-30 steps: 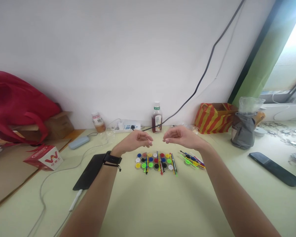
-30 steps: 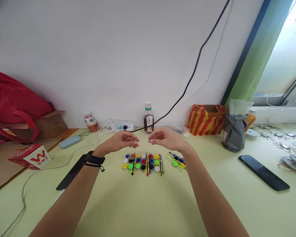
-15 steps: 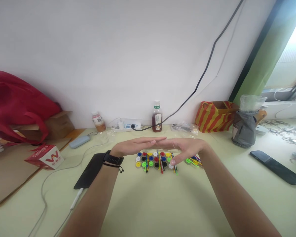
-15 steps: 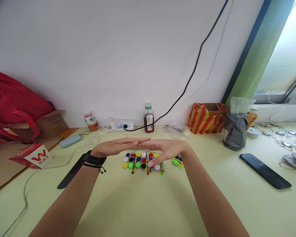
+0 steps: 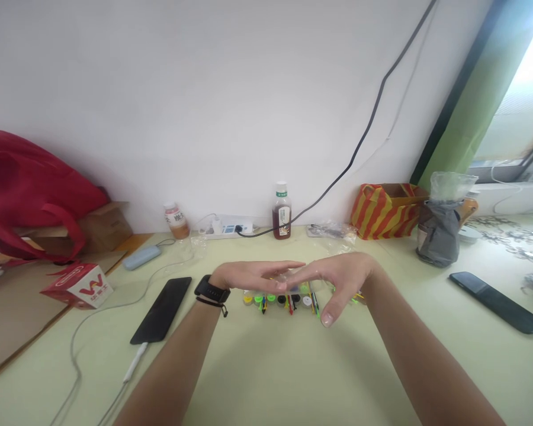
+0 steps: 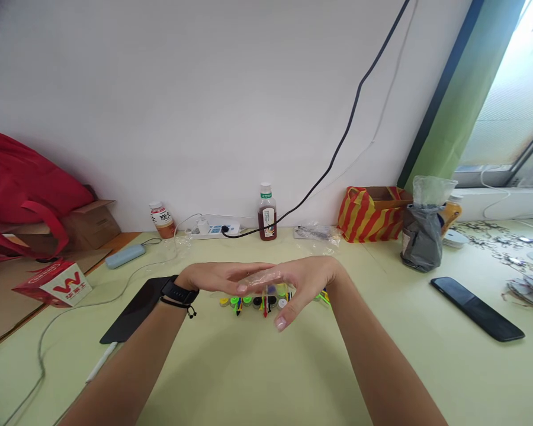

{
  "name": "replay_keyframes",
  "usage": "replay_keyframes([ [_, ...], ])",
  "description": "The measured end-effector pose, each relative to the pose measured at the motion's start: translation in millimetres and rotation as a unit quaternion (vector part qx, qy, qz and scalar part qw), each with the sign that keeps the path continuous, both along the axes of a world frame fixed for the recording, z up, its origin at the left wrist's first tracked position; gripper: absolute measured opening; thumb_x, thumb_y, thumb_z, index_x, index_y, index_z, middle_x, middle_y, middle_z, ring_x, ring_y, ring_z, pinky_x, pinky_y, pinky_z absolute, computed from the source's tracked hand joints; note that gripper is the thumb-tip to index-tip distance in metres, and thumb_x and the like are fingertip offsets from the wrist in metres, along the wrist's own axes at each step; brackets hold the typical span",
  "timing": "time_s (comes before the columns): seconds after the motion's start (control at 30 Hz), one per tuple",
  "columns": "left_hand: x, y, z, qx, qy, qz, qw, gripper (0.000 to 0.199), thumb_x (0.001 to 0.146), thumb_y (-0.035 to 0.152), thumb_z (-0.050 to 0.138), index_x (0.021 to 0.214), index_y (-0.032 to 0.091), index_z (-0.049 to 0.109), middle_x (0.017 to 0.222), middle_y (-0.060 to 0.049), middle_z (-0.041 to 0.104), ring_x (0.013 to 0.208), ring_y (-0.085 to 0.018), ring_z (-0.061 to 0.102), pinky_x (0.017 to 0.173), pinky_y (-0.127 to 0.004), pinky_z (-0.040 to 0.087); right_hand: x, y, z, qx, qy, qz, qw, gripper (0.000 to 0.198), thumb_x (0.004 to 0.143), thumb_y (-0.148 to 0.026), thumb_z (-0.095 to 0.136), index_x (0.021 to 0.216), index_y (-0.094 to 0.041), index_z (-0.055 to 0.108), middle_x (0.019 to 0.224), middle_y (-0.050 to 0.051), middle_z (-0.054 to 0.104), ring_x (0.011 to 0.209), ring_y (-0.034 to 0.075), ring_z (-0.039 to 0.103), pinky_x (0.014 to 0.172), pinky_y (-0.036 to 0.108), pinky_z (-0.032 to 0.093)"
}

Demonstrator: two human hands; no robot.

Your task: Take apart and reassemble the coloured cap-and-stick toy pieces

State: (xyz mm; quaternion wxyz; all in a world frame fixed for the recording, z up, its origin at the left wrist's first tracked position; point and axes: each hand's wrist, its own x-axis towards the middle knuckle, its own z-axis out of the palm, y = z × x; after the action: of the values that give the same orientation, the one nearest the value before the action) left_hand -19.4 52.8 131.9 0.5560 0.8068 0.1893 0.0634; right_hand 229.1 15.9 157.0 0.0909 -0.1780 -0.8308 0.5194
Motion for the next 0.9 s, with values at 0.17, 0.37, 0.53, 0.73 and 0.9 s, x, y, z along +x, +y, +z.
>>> replay_keyframes([
  [0.17, 10, -2, -2.6, 0.043, 0.013, -0.025, 0.999, 0.075, 0.076, 0.046, 0.084, 0.144, 0.029, 0.056, 0.129, -0.007, 0.070, 0.121, -0.032, 0.065, 0.100, -0.039, 0.053, 4, 0, 4, 0.022, -0.034, 0.008, 0.999, 0.048, 0.078, -0.031, 0.082, 0.126, -0.027, 0.074, 0.136, 0.003, 0.068, 0.133, 0.025, 0.058, 0.113, 0.038, 0.042],
  [0.37, 2, 8, -13.4, 0.063, 0.042, 0.053, 0.996, 0.073, 0.078, 0.051, 0.080, 0.144, 0.029, 0.056, 0.123, -0.006, 0.072, 0.114, -0.028, 0.066, 0.098, -0.035, 0.050, 26, 5, 1, 0.043, -0.024, -0.057, 0.997, 0.035, 0.097, -0.036, 0.060, 0.129, -0.028, 0.072, 0.130, 0.003, 0.071, 0.126, 0.024, 0.063, 0.110, 0.040, 0.047],
  [0.53, -8, 17, -21.4, 0.067, 0.106, 0.086, 0.988, 0.080, 0.086, 0.055, 0.071, 0.155, 0.028, 0.041, 0.125, -0.007, 0.067, 0.110, -0.024, 0.063, 0.093, -0.031, 0.046, 53, 14, -7, 0.082, -0.054, -0.125, 0.987, 0.035, 0.095, -0.043, 0.061, 0.123, -0.027, 0.075, 0.129, 0.004, 0.071, 0.122, 0.024, 0.065, 0.104, 0.035, 0.051],
  [0.73, -27, 29, -30.1, 0.125, 0.174, 0.191, 0.958, 0.090, 0.078, 0.064, 0.073, 0.153, 0.023, 0.044, 0.118, -0.009, 0.066, 0.105, -0.025, 0.062, 0.086, -0.031, 0.045, 74, 49, -47, 0.106, -0.200, -0.286, 0.931, 0.030, 0.089, -0.035, 0.063, 0.113, -0.020, 0.073, 0.118, 0.009, 0.074, 0.105, 0.024, 0.068, 0.085, 0.031, 0.054],
  [0.9, -33, 38, -40.2, 0.131, 0.164, 0.198, 0.957, 0.084, 0.080, 0.061, 0.073, 0.149, 0.023, 0.048, 0.116, -0.009, 0.066, 0.105, -0.026, 0.062, 0.087, -0.032, 0.044, 63, 73, -90, 0.124, -0.349, -0.310, 0.875, 0.025, 0.075, -0.030, 0.072, 0.097, -0.019, 0.076, 0.108, 0.009, 0.075, 0.090, 0.024, 0.070, 0.068, 0.027, 0.050],
])
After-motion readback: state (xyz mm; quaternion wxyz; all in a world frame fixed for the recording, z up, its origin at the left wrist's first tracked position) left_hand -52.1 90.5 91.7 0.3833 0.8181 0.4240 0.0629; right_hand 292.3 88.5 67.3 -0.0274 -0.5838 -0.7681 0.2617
